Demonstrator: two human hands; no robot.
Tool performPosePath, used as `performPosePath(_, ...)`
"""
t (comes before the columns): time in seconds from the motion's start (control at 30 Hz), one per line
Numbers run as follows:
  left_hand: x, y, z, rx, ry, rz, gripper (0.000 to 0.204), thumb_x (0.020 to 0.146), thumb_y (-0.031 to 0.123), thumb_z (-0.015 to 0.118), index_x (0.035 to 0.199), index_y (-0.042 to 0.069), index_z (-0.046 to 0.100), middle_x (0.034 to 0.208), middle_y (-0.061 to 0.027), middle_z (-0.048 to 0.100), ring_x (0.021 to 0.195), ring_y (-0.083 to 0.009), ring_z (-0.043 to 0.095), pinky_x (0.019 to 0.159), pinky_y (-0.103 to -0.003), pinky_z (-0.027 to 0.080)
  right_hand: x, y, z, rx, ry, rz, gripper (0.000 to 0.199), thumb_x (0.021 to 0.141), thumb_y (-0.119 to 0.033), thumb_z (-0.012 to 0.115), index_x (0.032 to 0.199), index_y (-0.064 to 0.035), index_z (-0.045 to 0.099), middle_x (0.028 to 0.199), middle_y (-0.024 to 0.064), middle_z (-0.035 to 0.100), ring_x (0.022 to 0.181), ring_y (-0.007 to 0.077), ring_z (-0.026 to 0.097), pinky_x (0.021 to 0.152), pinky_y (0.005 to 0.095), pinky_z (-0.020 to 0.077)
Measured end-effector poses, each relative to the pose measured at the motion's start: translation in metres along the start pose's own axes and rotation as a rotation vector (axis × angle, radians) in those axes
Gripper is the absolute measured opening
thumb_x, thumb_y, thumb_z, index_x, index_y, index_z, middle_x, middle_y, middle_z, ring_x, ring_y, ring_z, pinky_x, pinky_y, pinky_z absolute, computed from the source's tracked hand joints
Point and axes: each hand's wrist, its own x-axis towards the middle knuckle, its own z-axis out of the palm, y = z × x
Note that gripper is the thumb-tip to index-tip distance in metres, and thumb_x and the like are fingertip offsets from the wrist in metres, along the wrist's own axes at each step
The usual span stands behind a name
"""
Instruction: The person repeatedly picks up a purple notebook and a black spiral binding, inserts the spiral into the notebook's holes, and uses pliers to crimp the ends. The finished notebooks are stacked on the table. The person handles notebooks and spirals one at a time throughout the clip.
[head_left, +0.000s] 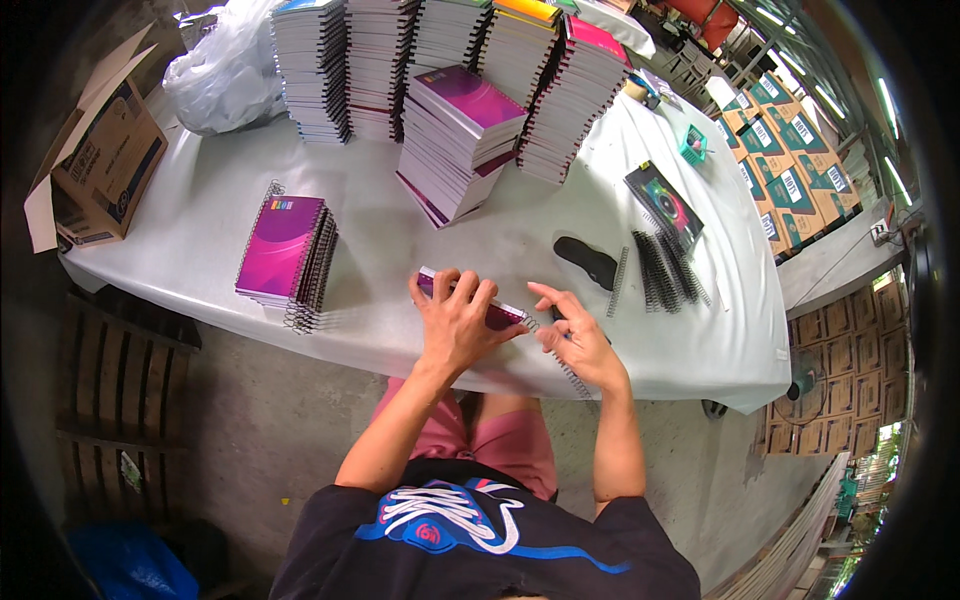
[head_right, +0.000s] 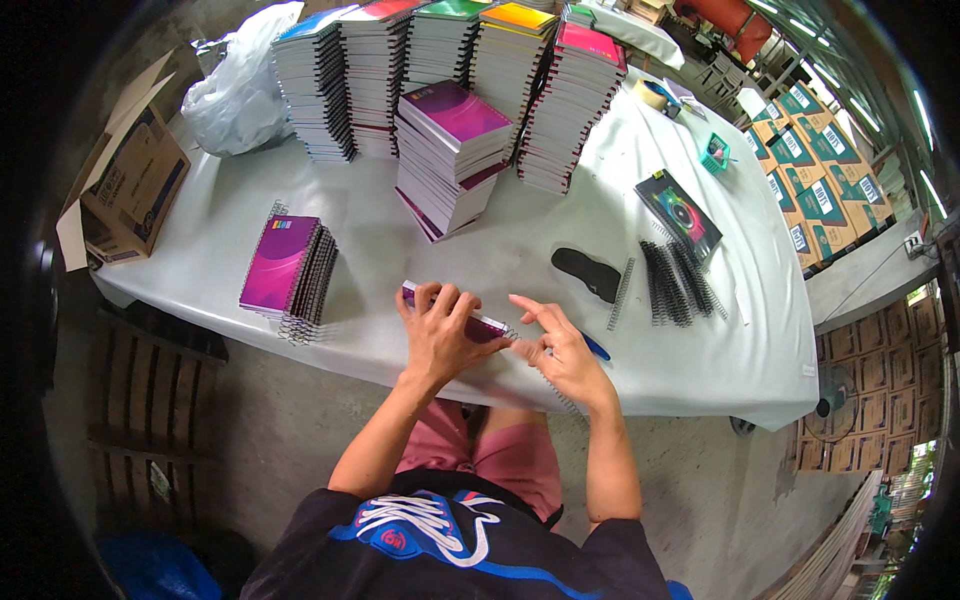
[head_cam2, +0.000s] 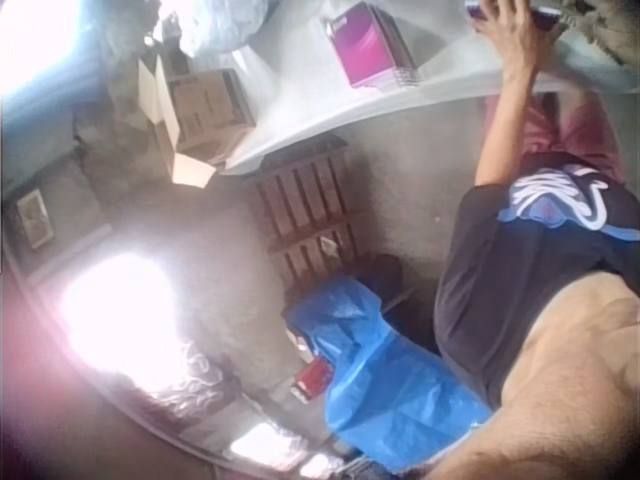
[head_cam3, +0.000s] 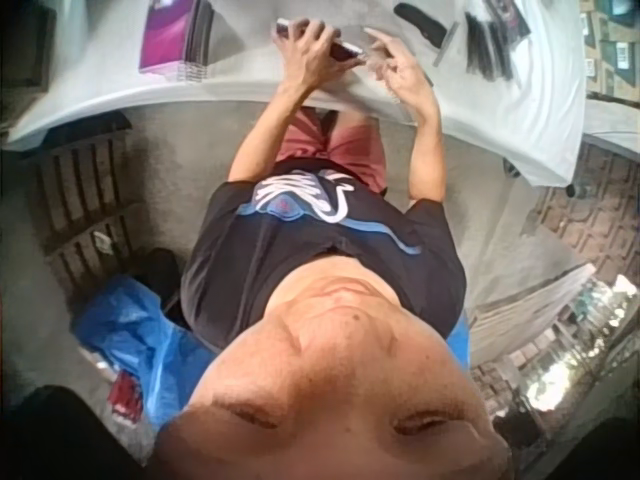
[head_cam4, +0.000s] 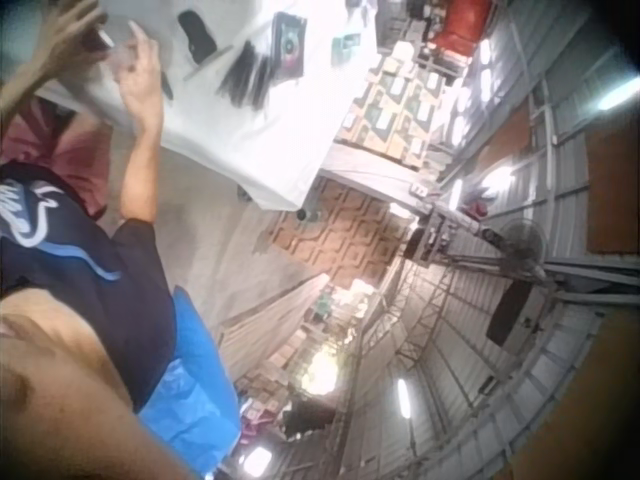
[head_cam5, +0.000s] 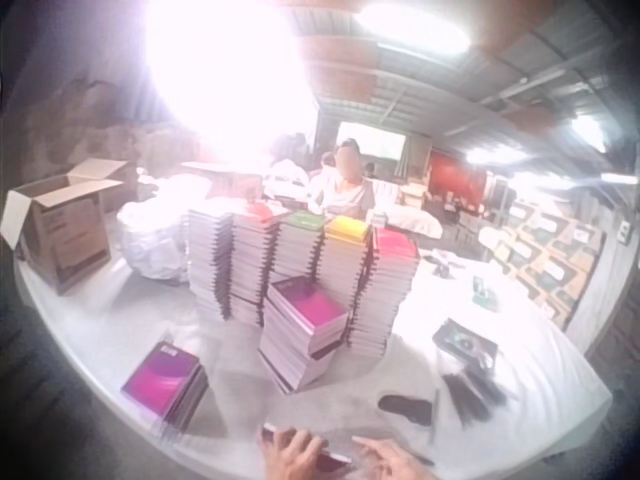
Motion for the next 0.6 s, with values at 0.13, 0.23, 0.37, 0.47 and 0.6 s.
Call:
performPosePath(0.13,-0.002,-0.005,-0.003,-0.01,-0.053,0.01,0.059,0.052,0.063,0.073,0.083,0.016,0.059,0.091,-0.0002,0.05,0.096,-0.0227,0.047,0.085,-0.053,0.028,0.0,0.019,0.0,-0.202,0.046,-0.265,0.028,0.092,-0.014,0.057,0.118,-0.0057,0.059,0.092,0.0045,0.057,0.069,0.0103,0.057,0.063,0.0239,0.0476)
performPosePath(0.23,-0.003,-0.008,-0.004,-0.045,-0.08,-0.006,0.061,0.051,0.065,0.071,0.085,0.015,0.06,0.096,-0.001,0.051,0.099,-0.0228,0.047,0.086,-0.052,0.028,0.008,0.036,-0.013,-0.159,-0.161,-0.166,0.031,0.091,-0.017,0.057,0.121,-0.0076,0.057,0.098,0.0067,0.061,0.074,0.0126,0.058,0.066,0.026,0.0489)
performPosePath(0.37,-0.003,-0.013,-0.009,-0.065,-0.038,0.005,0.06,0.051,0.06,0.076,0.082,0.011,0.058,0.108,-0.0081,0.048,0.105,-0.0293,0.044,0.088,-0.049,0.033,0.031,0.022,-0.032,-0.152,-0.157,-0.003,0.031,0.086,-0.014,0.059,0.117,-0.0078,0.059,0.102,0.0098,0.065,0.083,0.0201,0.062,0.073,0.0328,0.0505)
performPosePath(0.47,-0.001,-0.015,-0.012,-0.148,0.003,0.001,0.06,0.053,0.057,0.079,0.075,0.007,0.056,0.115,-0.014,0.044,0.113,-0.036,0.038,0.093,-0.047,0.035,0.059,0.055,-0.06,-0.882,0.275,-0.356,0.033,0.082,-0.009,0.058,0.115,-0.0088,0.059,0.096,0.0098,0.067,0.091,0.029,0.063,0.082,0.0384,0.0487)
performPosePath(0.6,-0.001,-0.011,-0.016,-0.202,-0.015,-0.006,0.061,0.052,0.055,0.082,0.07,0.005,0.053,0.122,-0.0164,0.041,0.123,-0.0406,0.029,0.098,-0.048,0.034,0.072,0.078,-0.075,-1.059,0.41,-0.193,0.034,0.075,0.001,0.058,0.108,-0.0073,0.063,0.096,0.0109,0.068,0.095,0.03,0.063,0.083,0.0382,0.0488)
